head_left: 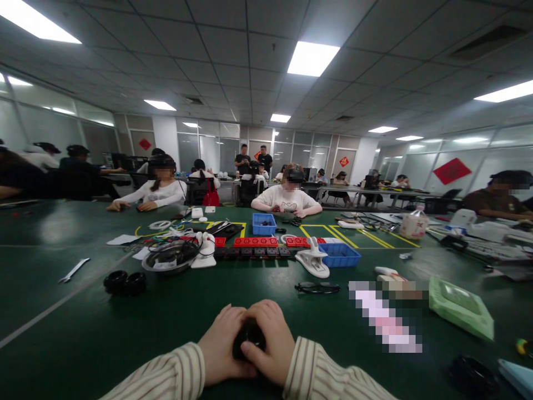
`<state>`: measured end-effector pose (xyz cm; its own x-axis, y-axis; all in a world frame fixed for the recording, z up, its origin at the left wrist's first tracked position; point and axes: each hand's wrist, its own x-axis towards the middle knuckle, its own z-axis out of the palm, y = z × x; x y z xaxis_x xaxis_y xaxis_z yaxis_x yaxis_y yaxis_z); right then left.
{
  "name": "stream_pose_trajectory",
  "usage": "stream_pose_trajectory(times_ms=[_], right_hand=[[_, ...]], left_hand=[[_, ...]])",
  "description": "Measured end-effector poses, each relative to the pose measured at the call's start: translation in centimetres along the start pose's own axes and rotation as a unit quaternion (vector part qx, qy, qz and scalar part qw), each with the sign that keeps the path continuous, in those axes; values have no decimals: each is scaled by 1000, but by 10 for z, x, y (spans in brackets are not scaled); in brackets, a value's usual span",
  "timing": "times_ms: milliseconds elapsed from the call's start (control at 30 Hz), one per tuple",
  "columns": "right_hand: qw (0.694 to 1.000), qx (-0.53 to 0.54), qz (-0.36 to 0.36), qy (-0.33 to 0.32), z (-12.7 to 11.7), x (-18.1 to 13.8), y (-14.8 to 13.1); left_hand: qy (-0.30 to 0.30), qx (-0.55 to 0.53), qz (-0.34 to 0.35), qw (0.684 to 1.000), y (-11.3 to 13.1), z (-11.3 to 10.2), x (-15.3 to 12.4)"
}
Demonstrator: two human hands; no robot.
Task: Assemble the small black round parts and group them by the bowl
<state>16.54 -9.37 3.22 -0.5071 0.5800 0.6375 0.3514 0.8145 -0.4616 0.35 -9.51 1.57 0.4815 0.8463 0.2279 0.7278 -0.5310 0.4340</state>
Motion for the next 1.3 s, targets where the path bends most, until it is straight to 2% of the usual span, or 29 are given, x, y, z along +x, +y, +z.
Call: stream_pose_trajectory(times_ms=[133, 333, 433, 567, 667, 800, 900, 1000, 1167, 1300], right_hand=[[996, -57, 74, 11, 5, -2, 3], [990, -94, 104, -25, 7, -2, 0], [995, -59, 63, -48, 5, -1, -1], [995, 22, -58, -75, -1, 0, -4], [993, 37, -87, -72, -5, 0, -7], [998, 17, -53, -27, -5, -1, -5], [1000, -21, 0, 8, -2, -2, -1], [997, -56, 50, 27, 2, -3, 2], [992, -98, 75, 5, 6, -3, 4], [993, -102, 37, -44, 4, -3, 4]], left_hand=[[34, 18, -39, 999, 9, 4, -3], [37, 7, -41, 998, 11, 5, -2], [17, -20, -9, 1000, 7, -1, 0], [-43, -44, 50, 997, 2, -8, 3], [-48, -46, 56, 996, -3, -7, 3], [-6, -21, 33, 999, -8, 2, 0], [31, 20, 17, 999, -9, 8, -3], [39, 35, 14, 999, -5, 10, -4], [26, 26, 0, 999, 4, 3, -1], [-8, -39, 20, 999, 4, -3, 2]])
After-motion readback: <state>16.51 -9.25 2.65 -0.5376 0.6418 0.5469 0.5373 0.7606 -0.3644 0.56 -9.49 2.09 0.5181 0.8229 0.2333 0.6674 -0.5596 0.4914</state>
